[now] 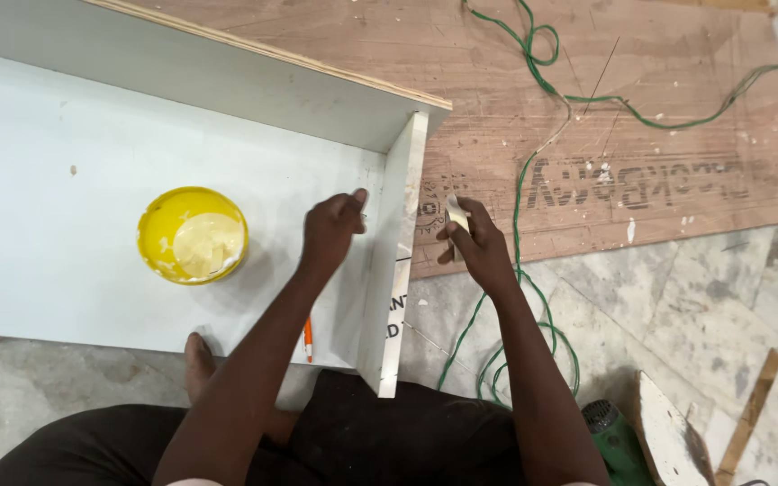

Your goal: The person applies adhesive to a white edge strip and presses it onto the edge of a wooden board. They then use masking tape to secure the strip in place while it sets.

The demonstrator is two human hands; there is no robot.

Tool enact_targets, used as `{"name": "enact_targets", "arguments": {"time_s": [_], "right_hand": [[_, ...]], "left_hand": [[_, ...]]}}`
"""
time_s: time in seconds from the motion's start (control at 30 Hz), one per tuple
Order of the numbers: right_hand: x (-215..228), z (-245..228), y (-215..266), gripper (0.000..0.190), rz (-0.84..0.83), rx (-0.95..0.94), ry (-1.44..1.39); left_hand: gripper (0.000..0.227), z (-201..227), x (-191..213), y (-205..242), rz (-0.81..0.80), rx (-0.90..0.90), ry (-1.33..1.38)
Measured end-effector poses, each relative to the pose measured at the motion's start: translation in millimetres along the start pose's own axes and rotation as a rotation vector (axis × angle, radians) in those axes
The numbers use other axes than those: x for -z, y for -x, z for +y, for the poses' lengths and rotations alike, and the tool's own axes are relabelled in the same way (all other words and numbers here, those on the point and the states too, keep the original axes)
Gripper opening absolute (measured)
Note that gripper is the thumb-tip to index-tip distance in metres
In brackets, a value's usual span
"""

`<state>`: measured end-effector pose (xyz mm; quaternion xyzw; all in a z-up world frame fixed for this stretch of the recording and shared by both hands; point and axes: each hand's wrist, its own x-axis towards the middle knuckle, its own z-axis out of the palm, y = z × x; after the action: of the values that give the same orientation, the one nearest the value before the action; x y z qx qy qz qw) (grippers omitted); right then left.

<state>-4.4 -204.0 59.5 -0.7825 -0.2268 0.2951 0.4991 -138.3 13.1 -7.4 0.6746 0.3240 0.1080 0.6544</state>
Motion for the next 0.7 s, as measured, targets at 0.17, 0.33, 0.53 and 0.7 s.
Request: {"name": "enact_targets", "arguments": {"time_s": [0.17, 0.33, 0.53, 0.7], "right_hand": [[-14.4, -39.5, 32.2, 0.037, -0.04, 0.05, -0.082], [-21.6, -46.2, 35.4, 0.031, -0.03, 0.077, -0.05], [-26.2, -47.7, 33.9, 0.027, -0.056, 0.066, -0.044], [-24.6, -50.5, 33.4, 0.033, -0.014, -0.078, -0.077]], "left_hand": [[0.053, 57.0, -9.4, 28.0, -0.266, -0.228, 0.161], [0.052, 68.5, -8.6, 40.7, -0.276, -0.32, 0.174], [0.024, 72.8, -21.7, 43.9, -0.216, -0.283, 0.187], [0.013, 67.8, -43.0, 45.4, -0.004, -0.356, 0.123]]}}
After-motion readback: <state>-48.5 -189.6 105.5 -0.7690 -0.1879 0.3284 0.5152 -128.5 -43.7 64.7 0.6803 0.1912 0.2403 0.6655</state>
